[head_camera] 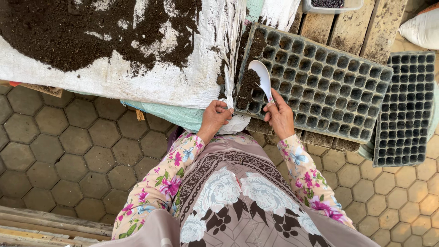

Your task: The person uses a white plastic spoon to scoop dark soil from a large white sack and carefully fills the individual cells of a black plastic seedling tray. The process is repetitive, involving scooping soil and distributing it into the tray's compartments.

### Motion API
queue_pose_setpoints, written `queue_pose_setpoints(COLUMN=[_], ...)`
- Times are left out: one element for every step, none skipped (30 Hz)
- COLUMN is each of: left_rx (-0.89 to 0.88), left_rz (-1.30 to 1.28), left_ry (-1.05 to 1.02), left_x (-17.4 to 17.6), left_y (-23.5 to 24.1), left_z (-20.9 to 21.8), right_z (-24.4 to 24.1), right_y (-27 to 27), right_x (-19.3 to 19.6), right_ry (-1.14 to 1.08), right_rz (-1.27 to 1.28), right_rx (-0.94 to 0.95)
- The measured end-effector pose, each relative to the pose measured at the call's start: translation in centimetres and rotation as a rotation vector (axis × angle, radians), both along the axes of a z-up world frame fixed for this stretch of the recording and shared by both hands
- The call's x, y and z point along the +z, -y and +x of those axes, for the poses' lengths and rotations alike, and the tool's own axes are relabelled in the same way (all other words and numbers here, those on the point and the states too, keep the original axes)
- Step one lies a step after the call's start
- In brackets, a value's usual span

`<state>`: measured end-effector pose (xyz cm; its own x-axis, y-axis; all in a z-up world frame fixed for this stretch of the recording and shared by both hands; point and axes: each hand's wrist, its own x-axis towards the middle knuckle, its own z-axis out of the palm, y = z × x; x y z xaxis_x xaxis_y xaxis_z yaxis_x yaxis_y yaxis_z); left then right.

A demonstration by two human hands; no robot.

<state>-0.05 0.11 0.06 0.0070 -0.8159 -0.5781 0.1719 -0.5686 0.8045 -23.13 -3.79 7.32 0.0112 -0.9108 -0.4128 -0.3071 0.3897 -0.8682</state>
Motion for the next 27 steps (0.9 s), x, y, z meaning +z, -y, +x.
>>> queue_pose_setpoints(left_rx=[0.004,0.007,0.012,0.013,0.015,0.018,0.013,0.009,0.004,0.010,0.015,0.020,0.020,0.019,0.022,0.030,0.036,0.042,0.037,0.033,0.027,0.032,0.036,0.041,0.039,0.038,0.034], left_rz=[0.000,0.001,0.003,0.006,0.009,0.013,0.011,0.010,0.009,0.010,0.008,0.006,0.004,0.002,0.002,-0.010,-0.021,-0.032,-0.025,-0.018,-0.012,-0.016,-0.021,-0.026,-0.026,-0.025,-0.024], left_ry=[0.000,0.001,0.002,0.002,0.002,0.002,0.007,0.011,0.015,0.014,0.013,0.012,0.010,0.009,0.008,0.002,-0.005,-0.013,-0.014,-0.016,-0.017,-0.026,-0.034,-0.042,-0.043,-0.044,-0.043], left_x=[0.0,0.1,0.1,0.1,0.1,0.2,0.2,0.2,0.2,0.1,0.1,0.1,0.0,-0.1,-0.3,-0.5,-0.7,-0.8,-0.9,-1.0,-1.1,-1.2,-1.3,-1.4,-1.5,-1.5,-1.5], left_y=[0.1,0.1,0.1,0.0,0.0,0.1,0.1,0.1,0.1,-0.1,-0.1,-0.1,-0.2,-0.2,-0.3,-0.3,-0.4,-0.4,-0.4,-0.4,-0.4,-0.5,-0.5,-0.4,-0.4,-0.4,-0.4], left_z=[0.0,-0.1,-0.1,-0.2,-0.2,-0.2,-0.2,-0.1,-0.1,-0.1,-0.1,-0.2,-0.2,-0.2,-0.2,-0.1,-0.2,-0.1,-0.1,-0.1,0.0,0.0,0.0,-0.1,0.0,0.0,0.0], right_z=[0.1,0.1,0.1,0.1,0.1,0.1,-0.1,-0.2,-0.4,-0.4,-0.5,-0.5,-0.7,-0.8,-0.9,-1.0,-1.2,-1.3,-1.3,-1.4,-1.5,-1.5,-1.6,-1.8,-2.1,-2.6,-2.9], right_y=[0.5,1.1,1.7,2.4,3.3,4.1,4.9,5.7,6.3,6.8,7.2,7.8,8.4,9.0,9.6,10.2,10.7,11.0,11.0,10.9,10.6,10.0,9.2,8.3,7.4,6.5,5.6], right_x=[0.0,0.0,0.0,-0.1,-0.1,-0.2,-0.2,-0.2,-0.4,-0.6,-0.8,-1.1,-1.4,-1.7,-2.0,-2.3,-2.4,-2.6,-2.5,-2.3,-2.0,-1.6,-1.0,-0.4,0.3,1.0,1.5], right_ry=[0.017,0.035,0.052,0.064,0.076,0.088,0.080,0.073,0.066,0.017,-0.033,-0.083,-0.100,-0.118,-0.135,-0.162,-0.191,-0.219,-0.242,-0.265,-0.288,-0.311,-0.333,-0.356,-0.358,-0.361,-0.362], right_rz=[0.017,0.035,0.054,0.038,0.022,0.007,-0.029,-0.064,-0.100,-0.128,-0.157,-0.187,-0.189,-0.192,-0.193,-0.240,-0.285,-0.331,-0.337,-0.342,-0.347,-0.345,-0.345,-0.344,-0.299,-0.253,-0.207], right_rx=[-0.005,-0.011,-0.015,-0.032,-0.047,-0.062,-0.055,-0.048,-0.041,-0.001,0.039,0.079,0.063,0.048,0.035,0.037,0.036,0.036,0.069,0.102,0.134,0.165,0.195,0.225,0.250,0.275,0.298])
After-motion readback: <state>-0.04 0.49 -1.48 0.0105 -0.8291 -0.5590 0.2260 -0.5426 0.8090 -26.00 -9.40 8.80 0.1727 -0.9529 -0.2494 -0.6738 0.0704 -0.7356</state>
